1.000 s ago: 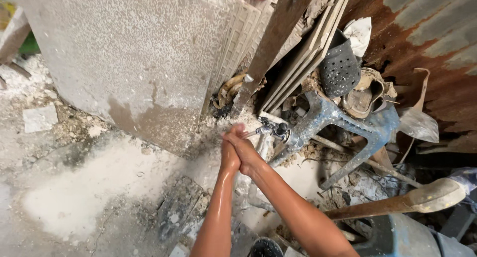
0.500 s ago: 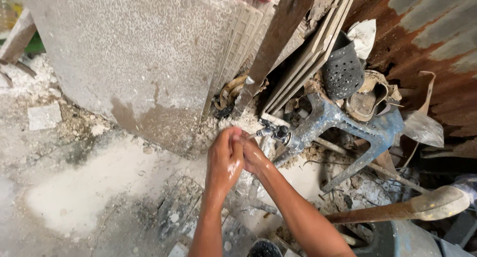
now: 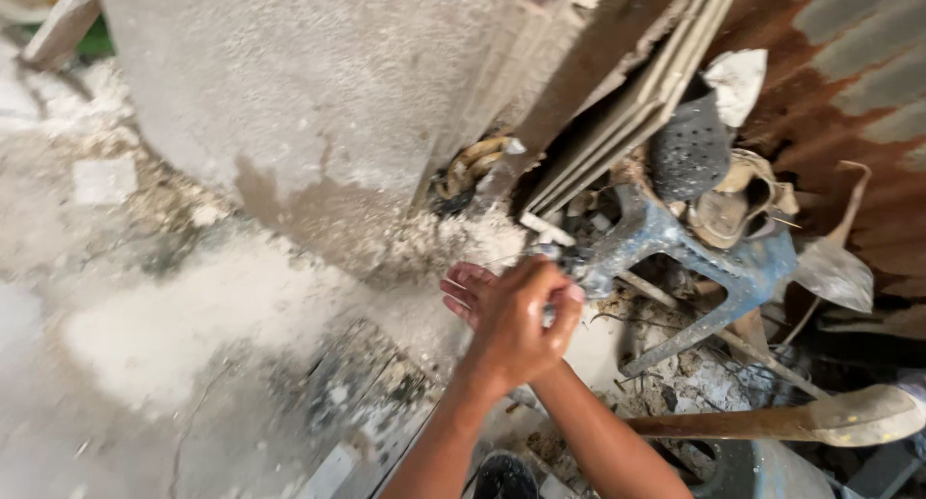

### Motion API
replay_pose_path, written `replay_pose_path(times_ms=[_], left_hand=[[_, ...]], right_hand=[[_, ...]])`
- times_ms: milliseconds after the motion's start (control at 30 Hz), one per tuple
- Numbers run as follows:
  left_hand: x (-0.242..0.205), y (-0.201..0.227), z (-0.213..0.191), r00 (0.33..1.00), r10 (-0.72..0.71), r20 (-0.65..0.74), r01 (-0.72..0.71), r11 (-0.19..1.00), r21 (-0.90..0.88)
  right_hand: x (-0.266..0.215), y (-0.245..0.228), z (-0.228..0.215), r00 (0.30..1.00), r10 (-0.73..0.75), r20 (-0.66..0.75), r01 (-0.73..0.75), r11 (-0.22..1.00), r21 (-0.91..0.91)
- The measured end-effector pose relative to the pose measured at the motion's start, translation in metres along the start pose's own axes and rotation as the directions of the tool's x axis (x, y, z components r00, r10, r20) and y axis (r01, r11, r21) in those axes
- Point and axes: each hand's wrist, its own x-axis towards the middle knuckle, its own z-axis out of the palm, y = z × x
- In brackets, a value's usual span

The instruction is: The person washes hands, then retrieves a bundle of white fiberglass strands from a bucket. They spread the strands over a long rectangular mold on a workbench and press them into place using a small rectangular block, smoothing the surface along the mold.

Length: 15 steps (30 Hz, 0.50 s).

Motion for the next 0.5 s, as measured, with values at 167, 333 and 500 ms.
replay_pose_path(times_ms=[167,333,500], left_hand=[[-0.008,0.041,-0.03,0.997,-0.062,-0.041,0.067,0.988,0.136],[-0.019,0.13,-0.101,0.929,-0.233,-0.288,0.315,0.906,0.283],[-0.046,0.262,-0.163,0.814,-0.313,-0.489,0.439,0.883,0.164]], right_hand=[[-0.007,0.012,0.011,0.989,0.072,-0.127,-0.14,0.728,-0.671],[-0.056,-0.031,0.121,0.951,0.298,-0.083,-0.297,0.955,0.022],[-0.119,-0.124,0.321,0.855,0.497,-0.147,-0.51,0.857,-0.072]])
